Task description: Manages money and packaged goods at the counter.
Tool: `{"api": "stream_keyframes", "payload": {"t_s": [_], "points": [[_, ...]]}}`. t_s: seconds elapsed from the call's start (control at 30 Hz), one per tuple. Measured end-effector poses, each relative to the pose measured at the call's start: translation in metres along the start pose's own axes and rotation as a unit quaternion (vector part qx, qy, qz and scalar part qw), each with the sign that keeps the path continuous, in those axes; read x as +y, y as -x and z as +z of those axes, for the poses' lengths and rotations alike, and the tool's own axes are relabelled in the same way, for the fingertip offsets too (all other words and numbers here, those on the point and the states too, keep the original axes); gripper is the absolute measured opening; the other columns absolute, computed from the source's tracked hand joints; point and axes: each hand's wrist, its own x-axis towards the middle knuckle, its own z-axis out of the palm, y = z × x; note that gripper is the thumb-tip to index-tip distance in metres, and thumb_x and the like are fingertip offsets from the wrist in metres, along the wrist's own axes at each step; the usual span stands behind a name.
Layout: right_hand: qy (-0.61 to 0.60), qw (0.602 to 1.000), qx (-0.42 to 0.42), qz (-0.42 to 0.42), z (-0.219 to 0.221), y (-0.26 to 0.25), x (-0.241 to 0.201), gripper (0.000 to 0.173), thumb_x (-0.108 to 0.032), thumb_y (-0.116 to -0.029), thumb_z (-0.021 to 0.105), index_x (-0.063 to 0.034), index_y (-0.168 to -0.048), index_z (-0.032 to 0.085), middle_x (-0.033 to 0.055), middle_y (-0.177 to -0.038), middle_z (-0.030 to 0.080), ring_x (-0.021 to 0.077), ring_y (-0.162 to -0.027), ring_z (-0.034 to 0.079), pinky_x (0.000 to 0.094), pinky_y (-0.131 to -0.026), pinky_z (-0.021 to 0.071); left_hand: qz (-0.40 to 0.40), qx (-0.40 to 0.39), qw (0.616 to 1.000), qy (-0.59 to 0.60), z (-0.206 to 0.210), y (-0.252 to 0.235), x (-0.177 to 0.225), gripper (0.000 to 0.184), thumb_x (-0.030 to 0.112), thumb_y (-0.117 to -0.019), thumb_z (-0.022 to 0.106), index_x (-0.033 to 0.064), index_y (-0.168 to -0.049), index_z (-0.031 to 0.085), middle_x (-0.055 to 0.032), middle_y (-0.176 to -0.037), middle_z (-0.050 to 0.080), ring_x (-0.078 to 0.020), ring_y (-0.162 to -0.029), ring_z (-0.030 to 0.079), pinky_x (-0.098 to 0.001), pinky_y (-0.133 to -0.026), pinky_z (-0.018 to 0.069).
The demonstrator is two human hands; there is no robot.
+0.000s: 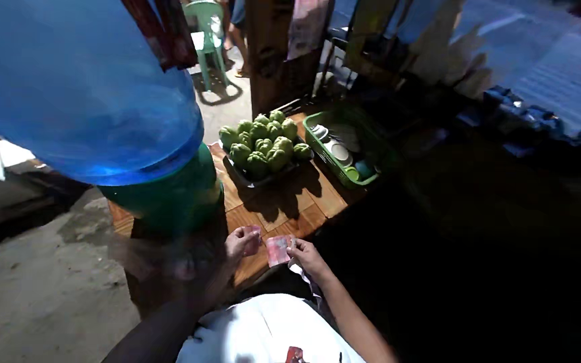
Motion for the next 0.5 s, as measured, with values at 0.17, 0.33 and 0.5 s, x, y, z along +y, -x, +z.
{"api": "stream_keyframes", "payload": {"t_s": [0.17, 0.33, 0.5], "points": [[0.020, 0.997, -0.078, -0.010, -0.051, -0.022, -0.013, 0.020, -0.005, -0.0988, 0.056, 0.0038, -0.115, 0.063, 0.0006, -0.089, 0.067, 0.0019, -0.074, 0.063, 0.0216, -0.071, 0.0545, -0.026, 0.026, 0.997, 0.061, 0.043, -0.010, 0.006, 0.025, 0.013, -0.1067, 0.052, -0.0036, -0.125, 0.054, -0.0100, -0.095, 0.066, -0.0137, -0.077, 0.066, -0.0297, -0.070, 0.0579], [0.013, 0.991, -0.131, -0.021, -0.075, -0.049, -0.017, 0.016, -0.003, -0.0996, 0.053, 0.0019, -0.110, 0.063, -0.0033, -0.087, 0.067, -0.0003, -0.075, 0.063, 0.0199, -0.072, 0.0543, -0.050, 0.064, 0.993, 0.086, 0.060, -0.013, -0.001, 0.029, 0.007, -0.1083, 0.042, -0.0025, -0.135, 0.048, -0.0132, -0.108, 0.065, -0.0156, -0.086, 0.066, -0.0307, -0.075, 0.0570], [0.154, 0.969, -0.184, -0.062, -0.065, -0.071, -0.030, 0.022, -0.004, -0.0991, 0.053, 0.0062, -0.114, 0.065, 0.0064, -0.096, 0.069, 0.0047, -0.084, 0.064, 0.0249, -0.080, 0.0544, -0.004, 0.057, 0.997, 0.059, 0.053, -0.003, -0.014, 0.032, 0.013, -0.1095, 0.039, -0.0014, -0.136, 0.050, -0.0095, -0.105, 0.064, -0.0121, -0.080, 0.063, -0.0280, -0.072, 0.0546]]}}
